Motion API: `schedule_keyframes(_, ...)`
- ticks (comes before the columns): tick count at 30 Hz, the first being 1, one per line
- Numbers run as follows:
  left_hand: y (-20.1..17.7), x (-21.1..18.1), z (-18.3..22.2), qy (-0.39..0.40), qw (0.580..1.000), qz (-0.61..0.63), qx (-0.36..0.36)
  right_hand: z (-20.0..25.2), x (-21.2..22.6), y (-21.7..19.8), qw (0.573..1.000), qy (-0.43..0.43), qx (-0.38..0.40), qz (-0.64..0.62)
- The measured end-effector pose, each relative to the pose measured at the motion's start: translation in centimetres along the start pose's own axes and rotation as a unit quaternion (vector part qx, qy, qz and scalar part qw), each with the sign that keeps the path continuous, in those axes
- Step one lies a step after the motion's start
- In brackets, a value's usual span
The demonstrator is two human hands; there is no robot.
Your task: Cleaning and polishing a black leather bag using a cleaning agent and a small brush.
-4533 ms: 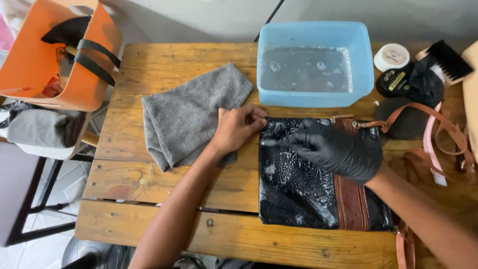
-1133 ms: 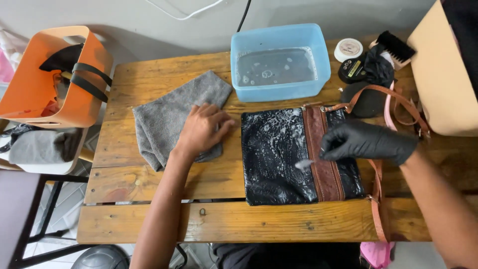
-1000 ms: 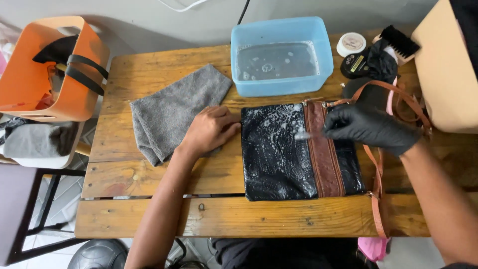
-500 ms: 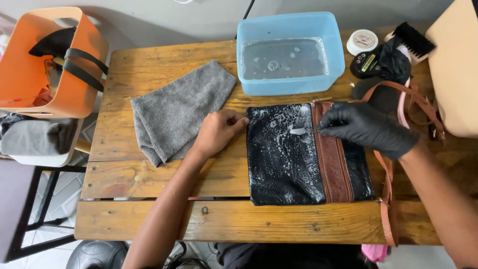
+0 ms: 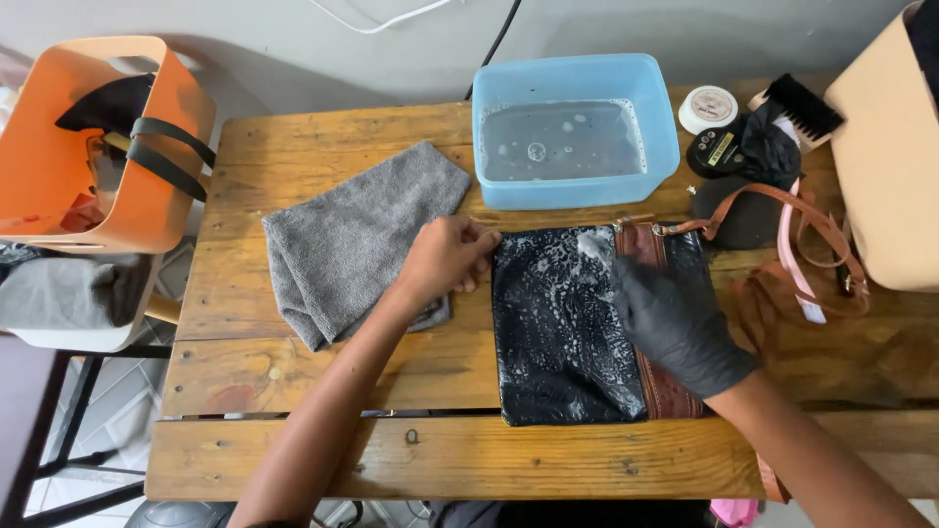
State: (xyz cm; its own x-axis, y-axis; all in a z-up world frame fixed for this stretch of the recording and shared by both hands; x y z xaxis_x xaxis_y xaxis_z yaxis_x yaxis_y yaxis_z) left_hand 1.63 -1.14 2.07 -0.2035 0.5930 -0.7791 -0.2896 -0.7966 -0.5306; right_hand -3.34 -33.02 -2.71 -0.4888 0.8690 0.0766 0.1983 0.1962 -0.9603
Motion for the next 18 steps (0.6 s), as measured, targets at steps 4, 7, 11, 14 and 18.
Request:
schedule_keyframes(4, -0.3, -1.1, -0.5, -0.012, 0.999, 0.008, 0.048, 0.2, 3.7, -1.2, 0.994, 0.024, -0.054, 0.092)
schedule_keyframes(7, -0.3, -0.4, -0.5, 0.025, 0.997, 0.049, 0.056, -1.4, 4.9, -2.4, 0.99, 0.055, -0.069, 0.114)
schedule_keyframes(11, -0.3, -0.1, -0.5, 0.036, 0.995, 0.066, 0.064, -2.2, 6.8, -3.5, 0.978, 0.107, -0.087, 0.156)
schedule_keyframes(14, -0.3, 0.2, -0.6, 0.047, 0.996, 0.052, 0.047, -2.5, 8.3, -2.5, 0.987, 0.11, 0.065, -0.095)
schedule_keyframes(18, -0.1, 0.3, -0.4, 0.049, 0.996, 0.059, 0.05, -4.0, 9.7, -5.2, 0.986, 0.128, 0.065, -0.08)
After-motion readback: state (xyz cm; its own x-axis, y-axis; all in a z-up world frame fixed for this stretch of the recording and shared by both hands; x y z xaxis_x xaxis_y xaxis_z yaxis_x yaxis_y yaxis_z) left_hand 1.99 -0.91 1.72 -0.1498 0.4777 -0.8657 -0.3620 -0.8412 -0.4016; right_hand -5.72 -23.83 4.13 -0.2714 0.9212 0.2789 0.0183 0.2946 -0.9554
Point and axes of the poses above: each hand's wrist, its own z-axis away from the middle knuckle, its own y-axis out of the palm, x = y × z, the point moved 2 cm from there along -z, towards the middle knuckle, and after that the axes turned 7 degrees about -z, right-handed, at the moved point
